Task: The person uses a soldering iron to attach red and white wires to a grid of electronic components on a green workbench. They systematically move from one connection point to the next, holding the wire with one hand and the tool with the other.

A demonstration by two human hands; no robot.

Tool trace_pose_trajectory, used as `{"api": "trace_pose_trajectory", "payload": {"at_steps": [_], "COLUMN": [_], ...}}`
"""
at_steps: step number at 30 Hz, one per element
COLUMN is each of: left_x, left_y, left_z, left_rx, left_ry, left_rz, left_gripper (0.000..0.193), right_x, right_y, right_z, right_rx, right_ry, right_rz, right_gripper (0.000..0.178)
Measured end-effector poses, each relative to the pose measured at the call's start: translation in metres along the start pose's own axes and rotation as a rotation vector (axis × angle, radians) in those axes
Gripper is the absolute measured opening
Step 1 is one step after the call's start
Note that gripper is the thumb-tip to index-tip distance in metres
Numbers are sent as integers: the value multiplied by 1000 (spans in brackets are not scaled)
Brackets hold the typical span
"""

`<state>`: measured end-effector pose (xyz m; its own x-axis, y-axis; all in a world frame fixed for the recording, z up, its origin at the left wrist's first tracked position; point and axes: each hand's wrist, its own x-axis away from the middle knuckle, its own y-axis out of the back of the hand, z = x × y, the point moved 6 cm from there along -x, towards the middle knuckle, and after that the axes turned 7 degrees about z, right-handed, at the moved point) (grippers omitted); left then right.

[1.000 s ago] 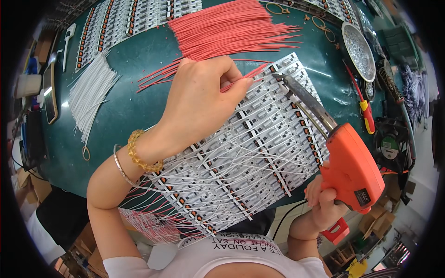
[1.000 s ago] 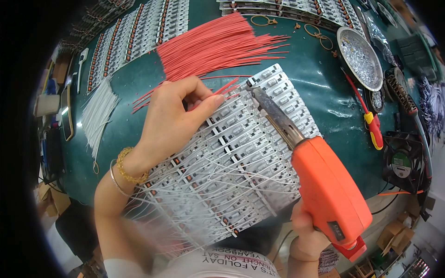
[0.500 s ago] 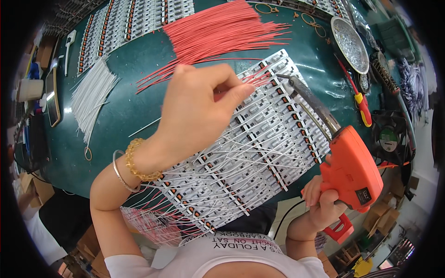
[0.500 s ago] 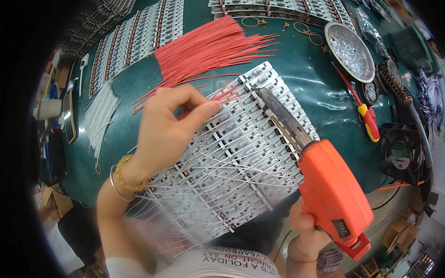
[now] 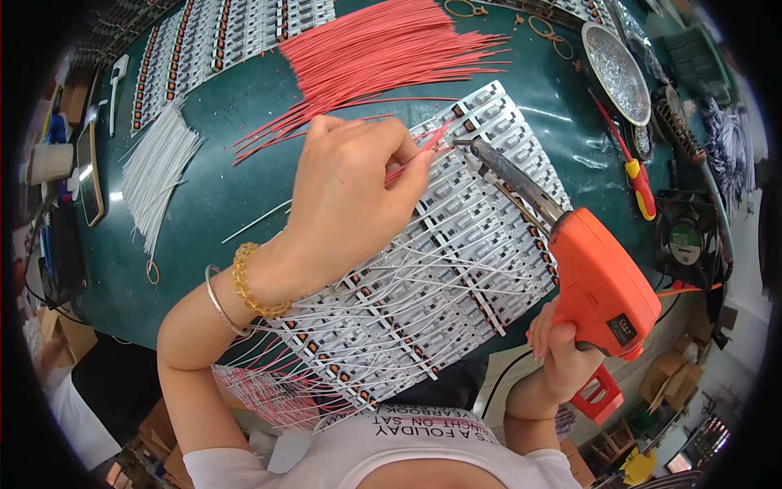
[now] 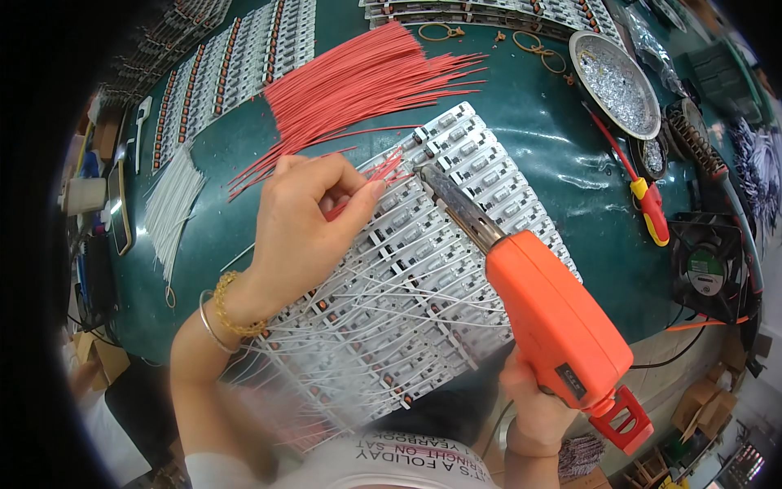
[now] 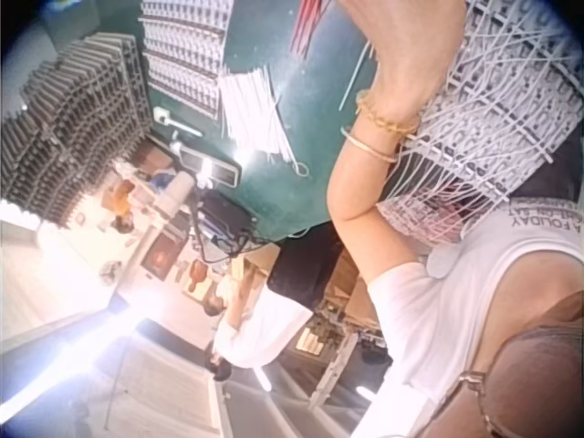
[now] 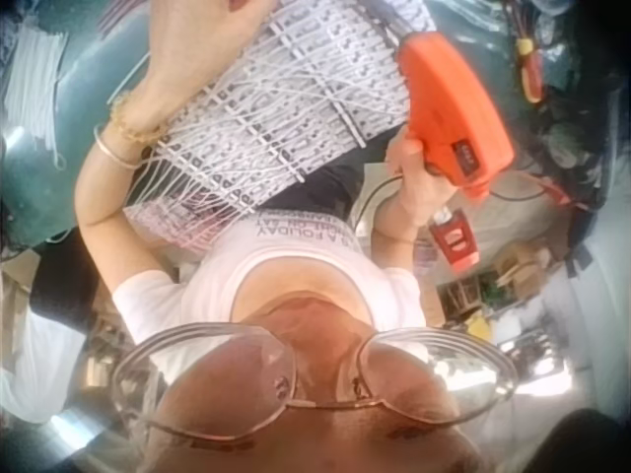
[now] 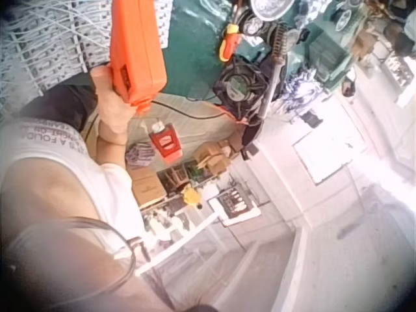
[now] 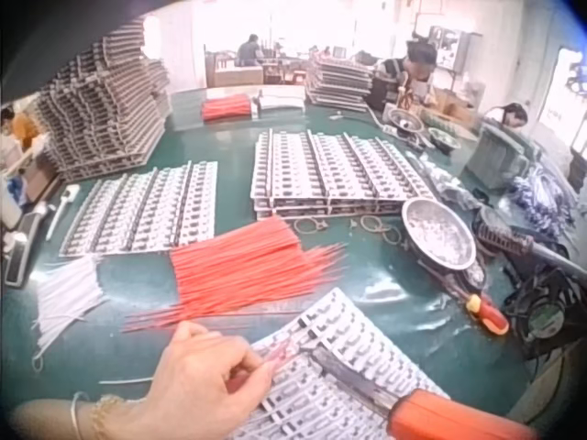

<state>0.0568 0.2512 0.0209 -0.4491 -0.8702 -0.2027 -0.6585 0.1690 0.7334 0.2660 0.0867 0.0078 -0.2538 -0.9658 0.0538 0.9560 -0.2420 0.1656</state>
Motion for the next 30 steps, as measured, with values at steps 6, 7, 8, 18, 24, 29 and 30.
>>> {"api": "trace_pose_trajectory", "payload": {"at_steps": [6,7,8,18,24,29,30], "left_x": [0,0,0,0,-1,0,0], "left_y": [-1,-1,-1,-2,0,12,10], "left_z": [0,0,0,0,-3,-10,-13], "left_rx": [-8,-9,-10,-27,-36,-56,23], "left_ry": [-20,-20,-18,-4,6,-125,-62], "left_rz": [-14,-13,-11,6,18,-126,-66], "left_gripper": [18,18,18,17,14,12,13], "right_x": [-3,-3,-1,9,6,9,11], "right_y": [-6,-5,-2,3,3,4,5], "right_z": [5,4,2,2,4,6,4], "right_rx": [-70,-46,-22,-119,-25,-27,-36], "right_ry": [-20,-10,-1,-170,28,58,58], "right_rz": [-35,-28,-21,-105,-33,-58,-68], "right_gripper": [57,57,57,58,70,74,74]}}
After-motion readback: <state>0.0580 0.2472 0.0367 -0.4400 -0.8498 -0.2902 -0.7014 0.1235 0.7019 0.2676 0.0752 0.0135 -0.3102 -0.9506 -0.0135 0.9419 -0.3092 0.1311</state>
